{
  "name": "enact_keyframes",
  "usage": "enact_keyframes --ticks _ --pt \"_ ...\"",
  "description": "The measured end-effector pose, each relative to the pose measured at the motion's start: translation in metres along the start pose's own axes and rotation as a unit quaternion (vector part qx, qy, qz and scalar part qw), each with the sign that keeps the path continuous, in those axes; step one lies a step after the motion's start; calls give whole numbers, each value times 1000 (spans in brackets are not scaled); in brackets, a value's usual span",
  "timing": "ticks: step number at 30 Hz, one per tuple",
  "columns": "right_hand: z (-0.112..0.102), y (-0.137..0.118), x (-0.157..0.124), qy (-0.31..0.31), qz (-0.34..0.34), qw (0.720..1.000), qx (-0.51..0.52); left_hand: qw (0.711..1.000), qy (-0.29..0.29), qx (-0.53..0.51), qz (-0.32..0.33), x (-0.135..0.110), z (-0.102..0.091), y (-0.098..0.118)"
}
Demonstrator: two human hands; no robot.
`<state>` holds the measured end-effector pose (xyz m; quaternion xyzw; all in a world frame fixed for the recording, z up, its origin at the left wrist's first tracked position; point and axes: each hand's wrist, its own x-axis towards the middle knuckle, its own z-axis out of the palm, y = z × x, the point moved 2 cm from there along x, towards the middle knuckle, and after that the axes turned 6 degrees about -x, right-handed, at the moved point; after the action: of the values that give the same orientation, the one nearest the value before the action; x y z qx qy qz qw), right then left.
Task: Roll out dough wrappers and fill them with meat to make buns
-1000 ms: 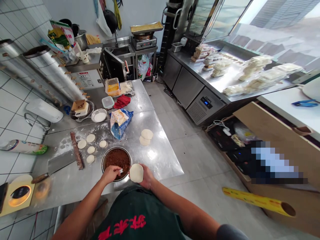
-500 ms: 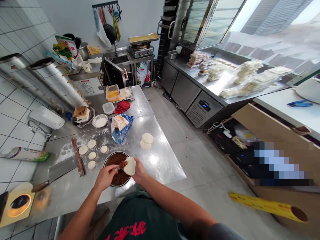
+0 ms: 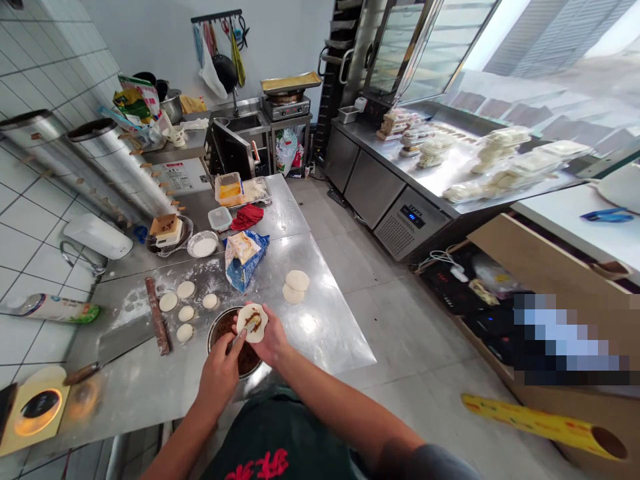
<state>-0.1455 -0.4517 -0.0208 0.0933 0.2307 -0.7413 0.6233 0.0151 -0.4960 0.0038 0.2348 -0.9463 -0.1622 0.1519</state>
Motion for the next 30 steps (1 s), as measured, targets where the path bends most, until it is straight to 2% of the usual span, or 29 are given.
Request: enact_keyframes --ticks 4,7,8,10,13,17,20,24,30 --pt "-7 -5 -2 22 28 999 -13 1000 -13 -14 5 1 -9 -9" --pt "-17 -17 -11 38 37 998 -22 997 -26 -13 -73 5 -16 -31" --pt "-21 -21 -14 37 29 999 -23 992 -54 5 -112 7 -14 -40" --pt "-31 -28 -22 26 8 999 -19 970 -151 59 -183 11 -5 -56" --pt "-54 -26 -29 29 7 999 -19 929 -270 107 -228 11 17 -67" --pt "-90 -5 -28 94 59 993 -38 917 -324 95 -210 1 41 -58" --pt "-108 11 -24 111 78 990 -40 914 -349 79 -190 -7 48 -49" --pt "-118 22 -21 105 90 990 -38 913 -363 51 -177 -10 53 -46" --pt "-124 25 -21 81 79 993 -45 907 -375 9 -189 -9 71 -49"
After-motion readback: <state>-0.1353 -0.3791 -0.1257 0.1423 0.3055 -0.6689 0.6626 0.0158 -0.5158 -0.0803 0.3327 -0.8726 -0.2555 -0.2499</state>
